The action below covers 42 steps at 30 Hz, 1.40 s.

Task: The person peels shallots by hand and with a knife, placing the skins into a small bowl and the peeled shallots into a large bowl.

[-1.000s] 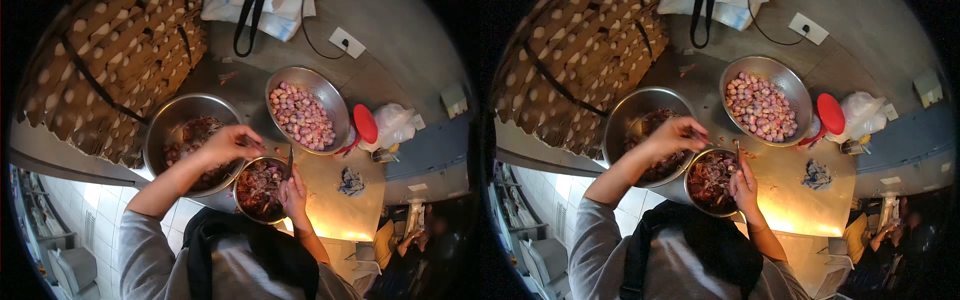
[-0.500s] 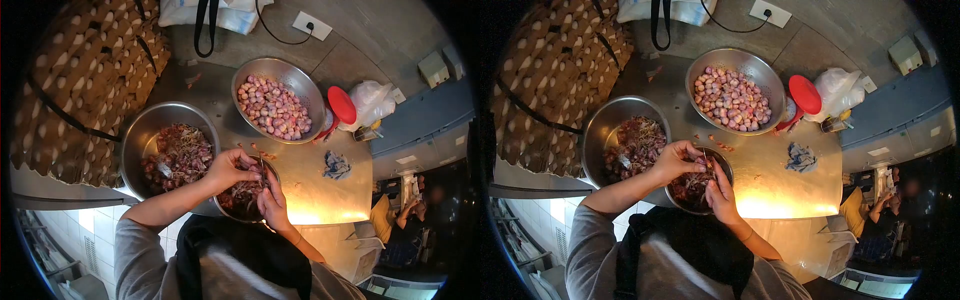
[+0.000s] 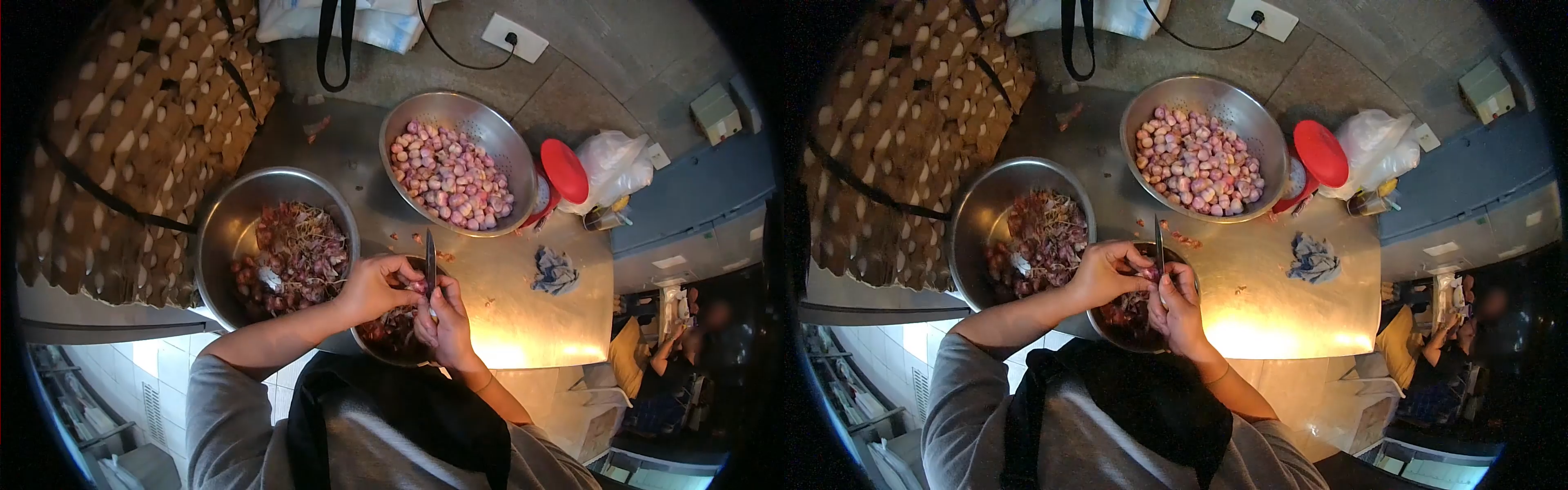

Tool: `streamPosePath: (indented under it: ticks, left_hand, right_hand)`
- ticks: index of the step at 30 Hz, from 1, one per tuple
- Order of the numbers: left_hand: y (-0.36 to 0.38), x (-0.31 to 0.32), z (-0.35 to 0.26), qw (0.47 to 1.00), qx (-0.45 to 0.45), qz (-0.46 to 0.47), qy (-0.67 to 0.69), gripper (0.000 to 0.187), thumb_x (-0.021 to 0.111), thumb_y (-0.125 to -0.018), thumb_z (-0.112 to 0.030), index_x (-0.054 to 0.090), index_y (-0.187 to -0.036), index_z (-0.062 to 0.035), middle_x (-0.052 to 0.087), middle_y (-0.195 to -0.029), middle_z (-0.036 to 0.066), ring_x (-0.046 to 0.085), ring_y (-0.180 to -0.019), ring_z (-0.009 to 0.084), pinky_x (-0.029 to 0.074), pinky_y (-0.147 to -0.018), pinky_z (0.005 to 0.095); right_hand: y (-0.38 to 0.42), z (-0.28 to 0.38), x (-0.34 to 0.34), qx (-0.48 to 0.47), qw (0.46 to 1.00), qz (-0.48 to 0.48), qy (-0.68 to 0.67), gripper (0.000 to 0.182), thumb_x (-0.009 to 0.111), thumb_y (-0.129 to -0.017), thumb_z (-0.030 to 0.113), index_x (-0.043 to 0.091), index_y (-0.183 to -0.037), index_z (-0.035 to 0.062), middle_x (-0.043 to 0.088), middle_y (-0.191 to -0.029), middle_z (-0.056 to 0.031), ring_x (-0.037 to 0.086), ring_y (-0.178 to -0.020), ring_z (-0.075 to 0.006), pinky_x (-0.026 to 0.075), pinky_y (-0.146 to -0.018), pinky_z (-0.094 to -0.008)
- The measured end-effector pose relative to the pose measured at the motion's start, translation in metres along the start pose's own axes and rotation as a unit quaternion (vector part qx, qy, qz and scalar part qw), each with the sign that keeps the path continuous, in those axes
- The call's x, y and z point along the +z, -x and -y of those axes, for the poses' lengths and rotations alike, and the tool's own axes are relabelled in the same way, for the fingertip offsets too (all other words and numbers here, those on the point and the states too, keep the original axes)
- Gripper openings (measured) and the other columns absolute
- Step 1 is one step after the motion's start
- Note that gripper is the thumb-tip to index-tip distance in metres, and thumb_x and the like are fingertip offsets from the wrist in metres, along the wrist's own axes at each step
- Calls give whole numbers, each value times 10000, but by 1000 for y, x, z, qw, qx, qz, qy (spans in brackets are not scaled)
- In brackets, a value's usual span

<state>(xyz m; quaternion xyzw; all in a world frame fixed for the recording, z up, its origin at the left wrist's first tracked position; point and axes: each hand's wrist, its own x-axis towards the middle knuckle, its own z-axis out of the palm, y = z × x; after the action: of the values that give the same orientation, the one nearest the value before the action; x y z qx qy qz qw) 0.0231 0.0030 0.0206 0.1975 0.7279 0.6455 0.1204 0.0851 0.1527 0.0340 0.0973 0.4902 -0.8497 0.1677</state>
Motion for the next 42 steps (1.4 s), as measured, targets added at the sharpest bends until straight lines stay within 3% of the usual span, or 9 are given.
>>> streamPosePath:
  ticks: [4,10,16,22,26,27,32,37,42]
  left_hand:
    - [-2,-1,9,998,-7,23,54,233,715,-653,40,575,-839,27,612,-848,74,588,-780,101,491,-684,225]
    - [-12,-5,12,958,-76,63,270,264,699,-658,76,514,-829,-4,602,-834,79,583,-788,114,487,-726,241]
    - [-10,-3,19,974,-45,77,207,276,702,-654,75,505,-828,-11,589,-859,74,579,-793,113,482,-727,242]
    - [-8,-6,13,964,-52,99,242,290,702,-659,64,500,-853,-9,579,-869,71,570,-842,115,481,-735,247]
    - [-13,-11,1,917,-97,140,360,411,647,-713,63,467,-1074,-17,557,-951,74,558,-902,139,478,-771,252]
    - [-14,-13,1,918,-93,168,346,442,602,-777,4,421,-1177,-42,543,-1017,78,533,-958,143,446,-819,263]
    - [-15,-8,9,938,-90,188,275,309,507,-873,-117,465,-1170,-44,516,-1124,46,470,-1039,98,357,-901,263]
    - [-10,-3,10,966,-95,135,197,280,590,-813,-61,509,-1080,-40,548,-1016,35,497,-977,106,396,-853,252]
    - [-11,-8,13,938,-112,161,287,255,596,-800,-35,513,-1041,-34,573,-946,47,540,-906,118,456,-786,268]
  right_hand:
    - [-1,3,-1,10,999,23,-41,176,366,-930,278,352,-1018,126,329,-518,-5,261,-370,-74,223,-342,-196]
    - [1,-2,-4,-82,991,21,102,210,390,-926,241,334,-1076,105,361,-588,9,312,-448,-57,253,-394,-184]
    - [0,-5,-2,-53,993,-25,101,192,394,-926,251,339,-1056,122,358,-577,12,308,-436,-58,248,-390,-185]
    - [-1,11,-1,55,985,35,-162,178,362,-926,328,383,-908,152,330,-472,15,254,-323,-79,216,-326,-209]
    - [6,18,0,59,984,62,-159,254,319,-925,376,445,-977,162,293,-464,31,235,-322,-71,222,-343,-202]
    - [8,17,7,44,986,24,-162,377,285,-927,401,478,-990,84,283,-447,46,209,-309,-61,207,-334,-202]
    - [6,8,8,-12,991,-2,-130,233,335,-923,372,420,-981,164,300,-464,18,242,-326,-79,230,-353,-211]
    - [9,-14,17,-78,994,-62,-44,201,396,-912,342,377,-990,157,313,-471,-6,256,-338,-86,221,-349,-214]
    - [14,-4,10,-76,989,-75,-98,192,401,-907,352,389,-947,165,314,-472,5,261,-346,-87,217,-340,-212]
